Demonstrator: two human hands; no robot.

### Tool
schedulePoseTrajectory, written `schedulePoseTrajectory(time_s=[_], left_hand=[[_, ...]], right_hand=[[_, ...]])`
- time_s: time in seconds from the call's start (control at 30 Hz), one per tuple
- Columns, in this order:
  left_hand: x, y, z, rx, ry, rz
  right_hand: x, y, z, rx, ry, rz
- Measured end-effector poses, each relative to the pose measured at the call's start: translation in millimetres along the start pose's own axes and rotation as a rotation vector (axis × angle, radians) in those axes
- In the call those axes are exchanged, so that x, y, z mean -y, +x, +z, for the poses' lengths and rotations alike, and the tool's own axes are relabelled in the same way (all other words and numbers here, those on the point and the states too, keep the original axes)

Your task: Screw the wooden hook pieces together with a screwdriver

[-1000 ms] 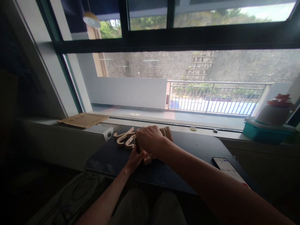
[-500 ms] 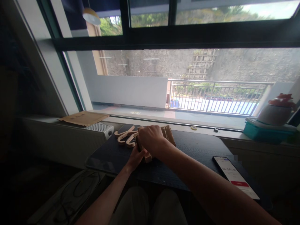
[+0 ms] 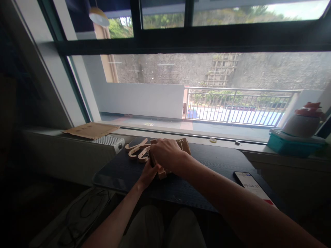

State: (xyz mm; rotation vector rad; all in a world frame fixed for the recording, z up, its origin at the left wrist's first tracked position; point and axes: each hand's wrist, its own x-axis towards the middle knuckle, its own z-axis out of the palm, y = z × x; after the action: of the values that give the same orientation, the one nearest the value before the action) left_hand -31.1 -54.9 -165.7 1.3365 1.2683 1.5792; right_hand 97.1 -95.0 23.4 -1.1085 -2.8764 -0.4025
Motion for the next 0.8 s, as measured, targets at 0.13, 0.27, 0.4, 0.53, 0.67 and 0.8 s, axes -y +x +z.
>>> schedulePoseTrajectory(time_s=[0.13, 0.27, 0.4, 0.53, 0.67, 0.8], left_hand=[[0.2, -0.6, -1.0, -0.015, 0.031, -0.021], [0.8, 0.2, -2.0, -0.010, 0.010, -0.040], [2.1, 0.6, -1.5, -0.003, -0.024, -0.019], [3.9, 0.3, -1.7, -0.002, -0.018, -0.018], [4.5, 0.8, -2.9, -0.025, 0.016, -0.027], [0.9, 0.4, -2.4, -0.035, 0.062, -0.054]], right_hand=[[-1.9, 4.9, 17.2, 0.007, 0.020, 0.133], [-7.7, 4.4, 31.8, -0.008, 0.030, 0.220], [-12.0, -0.9, 24.5, -0.003, 0.090, 0.227], [-8.9, -5.1, 5.9, -0.008, 0.098, 0.160], [-0.6, -6.0, -2.7, 0.057, 0.022, 0.094], [2.3, -4.5, 4.5, 0.054, 0.004, 0.102]])
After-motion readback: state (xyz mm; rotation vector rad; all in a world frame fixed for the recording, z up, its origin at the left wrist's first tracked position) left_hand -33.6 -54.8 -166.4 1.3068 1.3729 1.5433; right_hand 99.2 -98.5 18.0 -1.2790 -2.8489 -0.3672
